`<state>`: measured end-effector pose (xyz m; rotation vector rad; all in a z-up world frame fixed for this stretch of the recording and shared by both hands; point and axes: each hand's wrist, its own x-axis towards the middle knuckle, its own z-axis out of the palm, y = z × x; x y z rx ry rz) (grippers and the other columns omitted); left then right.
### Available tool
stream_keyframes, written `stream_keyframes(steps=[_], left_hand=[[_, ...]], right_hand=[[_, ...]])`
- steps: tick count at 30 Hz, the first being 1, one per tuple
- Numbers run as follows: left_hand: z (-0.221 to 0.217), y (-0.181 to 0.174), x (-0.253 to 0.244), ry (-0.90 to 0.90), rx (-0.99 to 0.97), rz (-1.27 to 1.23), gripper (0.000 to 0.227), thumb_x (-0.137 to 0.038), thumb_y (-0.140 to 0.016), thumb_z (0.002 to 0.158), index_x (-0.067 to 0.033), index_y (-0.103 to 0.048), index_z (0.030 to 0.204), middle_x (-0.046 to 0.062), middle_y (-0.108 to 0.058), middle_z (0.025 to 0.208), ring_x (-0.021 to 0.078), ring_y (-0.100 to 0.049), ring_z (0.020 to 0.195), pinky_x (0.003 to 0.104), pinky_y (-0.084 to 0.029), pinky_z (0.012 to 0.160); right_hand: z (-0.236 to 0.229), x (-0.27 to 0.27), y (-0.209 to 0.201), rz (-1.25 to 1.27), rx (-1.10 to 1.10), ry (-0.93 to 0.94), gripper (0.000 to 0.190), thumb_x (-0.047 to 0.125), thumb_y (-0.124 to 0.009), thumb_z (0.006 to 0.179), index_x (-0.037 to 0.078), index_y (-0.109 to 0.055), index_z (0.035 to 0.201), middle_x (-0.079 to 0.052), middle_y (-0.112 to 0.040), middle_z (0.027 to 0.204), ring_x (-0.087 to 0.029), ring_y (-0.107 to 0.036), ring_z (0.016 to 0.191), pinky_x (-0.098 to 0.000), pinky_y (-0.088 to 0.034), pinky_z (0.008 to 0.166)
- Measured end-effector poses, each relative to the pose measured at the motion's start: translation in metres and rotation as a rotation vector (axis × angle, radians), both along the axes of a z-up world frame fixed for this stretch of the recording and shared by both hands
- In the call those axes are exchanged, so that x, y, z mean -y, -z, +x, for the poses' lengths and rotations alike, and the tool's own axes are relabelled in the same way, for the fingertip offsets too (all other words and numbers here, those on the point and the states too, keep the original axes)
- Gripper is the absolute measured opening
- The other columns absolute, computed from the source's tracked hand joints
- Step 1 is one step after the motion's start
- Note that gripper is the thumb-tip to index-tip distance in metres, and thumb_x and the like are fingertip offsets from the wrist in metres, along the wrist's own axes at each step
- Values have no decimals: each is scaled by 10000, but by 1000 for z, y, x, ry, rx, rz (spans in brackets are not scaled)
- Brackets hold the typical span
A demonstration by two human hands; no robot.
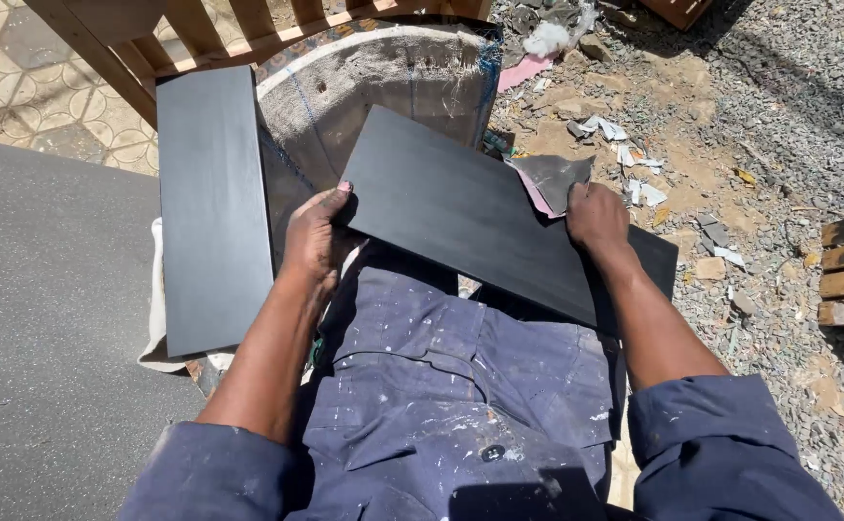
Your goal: Using sandpaper to smooth the edges and surfaces of black rectangular plates in a workshop setting.
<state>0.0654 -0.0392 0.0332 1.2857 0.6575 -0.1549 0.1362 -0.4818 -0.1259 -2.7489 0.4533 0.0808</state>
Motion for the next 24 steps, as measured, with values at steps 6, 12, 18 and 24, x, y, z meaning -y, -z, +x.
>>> stream_keyframes(steps=[6,12,18,24], left_hand=[[13,15,166,-232,132,-514,496,-270,-837,885,4,-472,1079,156,-598,884,260,-637,788,467,-593,762],[111,-39,146,-59,300,-45,762,-567,-450,913,64,-457,1339,223,-652,1196,262,-672,1002,398,-551,886],[199,-113,122,215,865,418,258,-241,-645,880,-6,-581,796,68,-660,727,144,-536,623,358,-489,534],[200,-131,118,685,930,769,495,-431,-622,1037,-33,-601,744,48,-568,652,157,-486,526,378,-452,499]], right_hand=[[3,-19,-108,-20,323,196,539,407,-408,1107,-58,-667,1021,-348,-658,944,-550,-650,1013,-659,-499,884],[-38,-18,-190,1059,319,494,396,250,-563,940,-34,-672,1194,-114,-708,1232,-168,-667,1078,-223,-481,936],[-105,-83,-207,1780,499,395,334,166,-459,960,-42,-562,1200,-169,-647,1171,-222,-617,1012,-342,-499,956],[-154,-52,-210,1769,483,592,323,158,-531,947,-28,-603,1201,-136,-695,1075,-195,-667,847,-304,-547,783]])
